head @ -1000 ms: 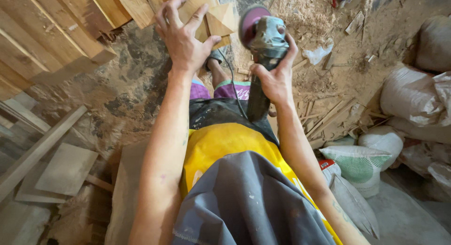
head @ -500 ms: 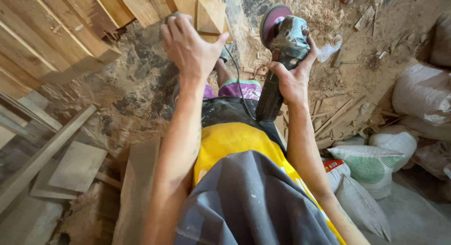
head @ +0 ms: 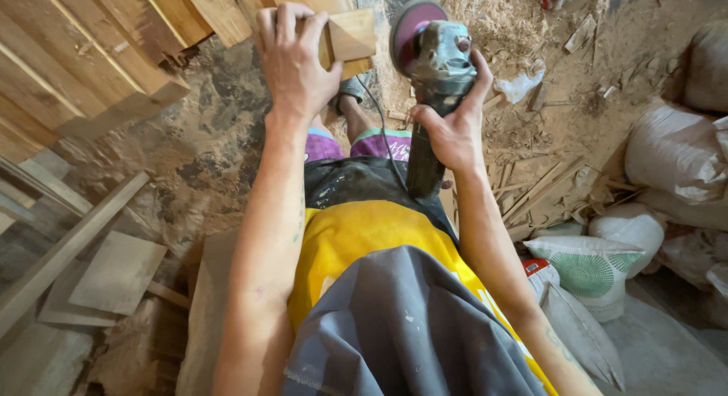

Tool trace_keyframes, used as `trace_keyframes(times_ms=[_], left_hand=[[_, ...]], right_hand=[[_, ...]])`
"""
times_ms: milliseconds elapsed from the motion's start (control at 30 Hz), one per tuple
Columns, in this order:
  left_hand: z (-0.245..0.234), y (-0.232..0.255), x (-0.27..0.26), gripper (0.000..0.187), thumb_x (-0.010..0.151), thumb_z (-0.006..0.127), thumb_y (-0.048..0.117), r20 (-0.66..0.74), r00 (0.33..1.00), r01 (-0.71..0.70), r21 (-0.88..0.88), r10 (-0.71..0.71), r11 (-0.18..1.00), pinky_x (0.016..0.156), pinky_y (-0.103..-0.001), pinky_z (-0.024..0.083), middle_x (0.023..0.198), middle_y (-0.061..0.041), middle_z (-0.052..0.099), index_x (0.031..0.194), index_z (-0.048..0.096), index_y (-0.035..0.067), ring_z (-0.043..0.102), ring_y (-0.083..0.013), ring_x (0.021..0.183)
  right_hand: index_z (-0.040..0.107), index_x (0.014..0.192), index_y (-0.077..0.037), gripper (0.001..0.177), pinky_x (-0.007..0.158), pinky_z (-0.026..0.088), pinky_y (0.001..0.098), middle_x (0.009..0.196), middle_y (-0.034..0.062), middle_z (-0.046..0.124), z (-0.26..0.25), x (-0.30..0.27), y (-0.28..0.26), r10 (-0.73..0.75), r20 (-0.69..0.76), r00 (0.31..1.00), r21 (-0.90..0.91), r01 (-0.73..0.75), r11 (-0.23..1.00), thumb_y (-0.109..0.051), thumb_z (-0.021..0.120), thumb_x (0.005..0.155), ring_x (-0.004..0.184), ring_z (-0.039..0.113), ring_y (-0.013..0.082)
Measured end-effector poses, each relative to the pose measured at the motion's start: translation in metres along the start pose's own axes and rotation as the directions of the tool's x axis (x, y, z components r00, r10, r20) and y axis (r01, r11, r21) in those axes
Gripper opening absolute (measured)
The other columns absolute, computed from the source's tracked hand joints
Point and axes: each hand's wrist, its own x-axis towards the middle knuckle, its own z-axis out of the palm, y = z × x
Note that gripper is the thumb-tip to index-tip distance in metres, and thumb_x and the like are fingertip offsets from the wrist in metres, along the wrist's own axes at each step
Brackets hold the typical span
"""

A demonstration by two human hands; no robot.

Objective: The person uses an angle grinder to sand the faces and edges of a small wooden block.

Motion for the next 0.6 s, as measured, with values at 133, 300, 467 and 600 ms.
trace_keyframes(times_ms=[133, 300, 467, 600], left_hand=[[-0.007, -0.002, -0.002, 0.061, 0.067, 0.093, 0.019, -0.013, 1.0, -0.021, -0.053, 0.02, 0.998, 0.103, -0.049, 0.042, 0.12, -0.007, 0.051, 0.124, 0.072, 0.013, 0.047, -0.0304, 0.117], [-0.01, -0.003, -0.001, 0.062, 0.068, 0.096, 0.024, 0.022, 0.999, -0.029, -0.089, 0.031, 0.996, 0.1, -0.051, 0.041, 0.12, -0.007, 0.048, 0.126, 0.073, 0.015, 0.045, -0.032, 0.116], [-0.006, -0.002, 0.002, 0.06, 0.064, 0.095, 0.026, -0.054, 0.998, -0.022, -0.049, 0.02, 0.999, 0.099, -0.052, 0.04, 0.118, -0.004, 0.048, 0.12, 0.075, 0.017, 0.045, -0.0304, 0.115], [-0.007, 0.001, -0.003, 0.056, 0.064, 0.094, 0.022, -0.038, 0.999, 0.01, -0.079, -0.013, 0.997, 0.097, -0.051, 0.04, 0.119, -0.002, 0.049, 0.118, 0.077, 0.017, 0.045, -0.0294, 0.115]], right_hand=[[0.012, 0.161, -0.013, 0.104, 0.101, 0.061, 0.0433, 0.141, 0.0214, 0.051, 0.013, 0.003, -0.008, -0.035, 0.042, 0.999, -0.09, 0.038, 0.995, -0.002, 0.08, 0.083, 0.119, 0.067, 0.0304], [0.012, 0.16, -0.014, 0.101, 0.108, 0.057, 0.0459, 0.14, 0.0224, 0.054, 0.024, 0.005, -0.015, -0.116, 0.051, 0.992, -0.152, 0.122, 0.981, -0.001, 0.081, 0.086, 0.125, 0.065, 0.0316], [0.011, 0.162, -0.015, 0.103, 0.105, 0.058, 0.0446, 0.139, 0.0223, 0.059, 0.031, 0.007, -0.024, -0.056, 0.059, 0.997, -0.188, 0.066, 0.98, -0.004, 0.08, 0.086, 0.121, 0.068, 0.0304], [0.011, 0.161, -0.015, 0.103, 0.104, 0.058, 0.0442, 0.133, 0.0212, 0.063, 0.034, 0.004, -0.024, -0.053, 0.057, 0.997, -0.185, 0.062, 0.981, -0.006, 0.081, 0.086, 0.117, 0.07, 0.0295]])
